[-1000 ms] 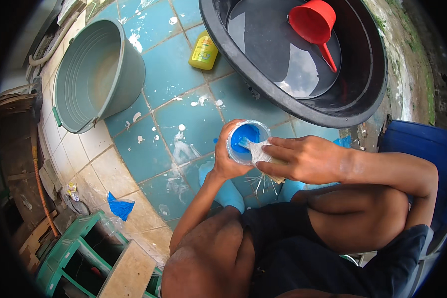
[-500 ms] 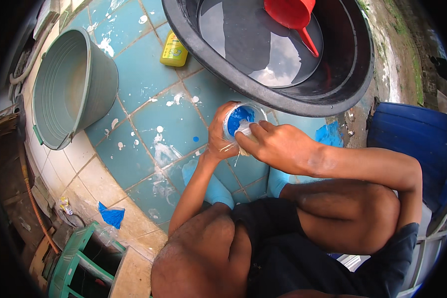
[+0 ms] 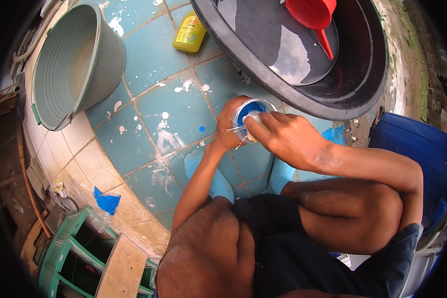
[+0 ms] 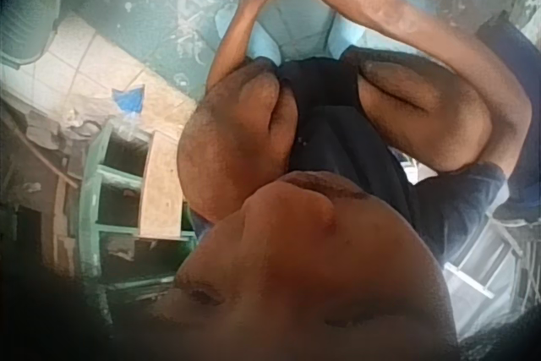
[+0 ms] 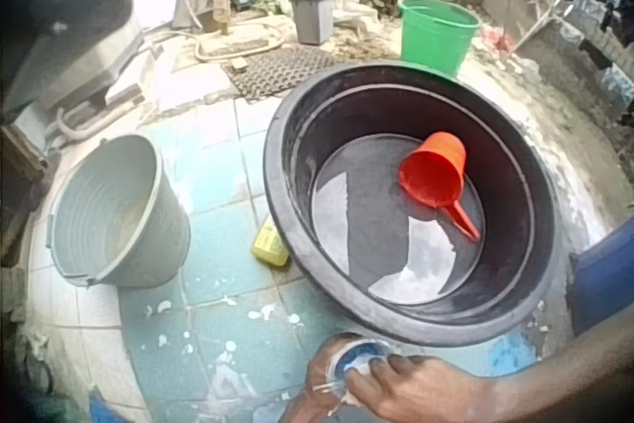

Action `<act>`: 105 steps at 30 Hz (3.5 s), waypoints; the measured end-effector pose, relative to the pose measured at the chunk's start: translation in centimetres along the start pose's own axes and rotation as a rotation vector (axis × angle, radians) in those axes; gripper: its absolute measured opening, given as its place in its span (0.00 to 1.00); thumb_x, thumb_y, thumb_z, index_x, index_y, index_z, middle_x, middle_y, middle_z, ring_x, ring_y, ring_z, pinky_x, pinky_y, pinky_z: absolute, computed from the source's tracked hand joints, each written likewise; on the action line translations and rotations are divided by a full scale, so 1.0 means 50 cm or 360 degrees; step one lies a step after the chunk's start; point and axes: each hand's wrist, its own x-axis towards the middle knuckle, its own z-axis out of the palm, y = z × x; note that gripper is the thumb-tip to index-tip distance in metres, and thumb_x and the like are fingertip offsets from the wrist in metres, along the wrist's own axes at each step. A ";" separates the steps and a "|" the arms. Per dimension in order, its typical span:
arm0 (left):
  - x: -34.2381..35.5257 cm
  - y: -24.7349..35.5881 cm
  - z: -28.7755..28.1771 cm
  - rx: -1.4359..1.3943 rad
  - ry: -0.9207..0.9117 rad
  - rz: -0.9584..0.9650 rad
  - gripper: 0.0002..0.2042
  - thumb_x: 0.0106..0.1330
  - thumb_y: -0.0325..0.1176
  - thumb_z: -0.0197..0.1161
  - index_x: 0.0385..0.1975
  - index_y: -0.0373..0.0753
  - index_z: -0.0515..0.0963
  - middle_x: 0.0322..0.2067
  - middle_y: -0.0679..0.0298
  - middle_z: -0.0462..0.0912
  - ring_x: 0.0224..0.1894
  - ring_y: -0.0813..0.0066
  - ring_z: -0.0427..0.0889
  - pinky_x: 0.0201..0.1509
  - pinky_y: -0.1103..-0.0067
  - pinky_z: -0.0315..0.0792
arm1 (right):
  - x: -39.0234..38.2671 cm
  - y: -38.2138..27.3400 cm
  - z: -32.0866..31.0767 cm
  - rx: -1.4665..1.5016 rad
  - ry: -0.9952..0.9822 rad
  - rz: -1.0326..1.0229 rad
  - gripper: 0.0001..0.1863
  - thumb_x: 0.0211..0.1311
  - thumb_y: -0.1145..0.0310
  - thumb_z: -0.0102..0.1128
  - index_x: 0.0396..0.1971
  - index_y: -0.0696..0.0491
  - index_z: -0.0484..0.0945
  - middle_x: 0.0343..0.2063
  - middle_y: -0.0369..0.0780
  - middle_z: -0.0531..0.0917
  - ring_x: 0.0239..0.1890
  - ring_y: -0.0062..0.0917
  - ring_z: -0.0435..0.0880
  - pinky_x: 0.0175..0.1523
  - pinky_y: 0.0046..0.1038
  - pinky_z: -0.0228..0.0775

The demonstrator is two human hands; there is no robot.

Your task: Mix blue pigment with white paint in a plastic cup using a brush.

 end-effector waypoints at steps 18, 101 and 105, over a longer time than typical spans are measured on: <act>-0.017 0.032 -0.097 0.0639 0.0340 0.0312 0.39 0.43 0.30 0.85 0.59 0.34 0.73 0.49 0.55 0.84 0.51 0.62 0.85 0.56 0.67 0.79 | 0.127 0.005 0.016 0.0600 0.0170 0.0062 0.18 0.51 0.80 0.64 0.45 0.61 0.76 0.34 0.56 0.85 0.36 0.51 0.87 0.41 0.46 0.81; -0.032 0.287 -0.114 0.1622 0.0832 0.0620 0.20 0.54 0.40 0.80 0.43 0.39 0.85 0.38 0.66 0.87 0.48 0.67 0.83 0.75 0.54 0.44 | 0.201 -0.038 -0.083 0.2530 0.0410 0.0881 0.24 0.72 0.69 0.64 0.64 0.50 0.71 0.54 0.38 0.83 0.55 0.24 0.83 0.65 0.37 0.75; -0.031 0.283 -0.079 0.1454 0.0774 0.0648 0.21 0.53 0.43 0.81 0.41 0.38 0.85 0.38 0.66 0.87 0.46 0.67 0.83 0.71 0.57 0.50 | 0.185 -0.048 -0.048 0.2251 0.0489 0.0433 0.24 0.75 0.72 0.58 0.68 0.52 0.66 0.53 0.42 0.84 0.57 0.28 0.84 0.60 0.30 0.77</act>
